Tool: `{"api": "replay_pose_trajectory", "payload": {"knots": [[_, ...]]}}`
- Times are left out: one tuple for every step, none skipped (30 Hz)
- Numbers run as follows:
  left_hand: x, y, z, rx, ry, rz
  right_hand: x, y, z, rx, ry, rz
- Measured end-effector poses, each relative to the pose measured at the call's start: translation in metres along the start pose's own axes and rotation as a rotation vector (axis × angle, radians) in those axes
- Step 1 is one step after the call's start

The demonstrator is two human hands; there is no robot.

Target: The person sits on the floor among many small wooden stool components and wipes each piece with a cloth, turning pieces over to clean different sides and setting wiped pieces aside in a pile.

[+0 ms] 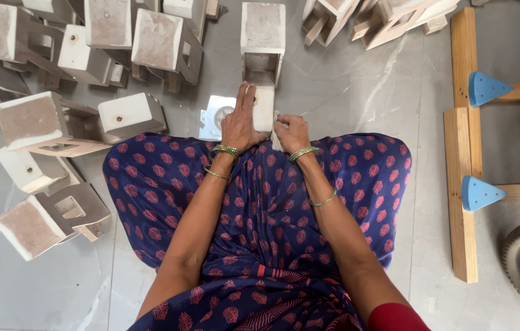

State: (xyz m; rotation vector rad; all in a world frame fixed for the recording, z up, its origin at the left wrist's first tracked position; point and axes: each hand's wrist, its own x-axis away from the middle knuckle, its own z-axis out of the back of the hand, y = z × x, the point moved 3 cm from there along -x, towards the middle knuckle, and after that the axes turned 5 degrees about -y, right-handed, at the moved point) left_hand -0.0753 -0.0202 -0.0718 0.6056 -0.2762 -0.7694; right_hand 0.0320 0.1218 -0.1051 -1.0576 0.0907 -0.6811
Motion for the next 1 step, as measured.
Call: {"api": "replay_pose_trajectory", "payload": {"knots": [[0.0191, -0.0014, -0.0060, 0.001, 0.000, -0.003, -0.0010, -0.0013, 0.0029, -0.016, -0.023, -0.017]]}}
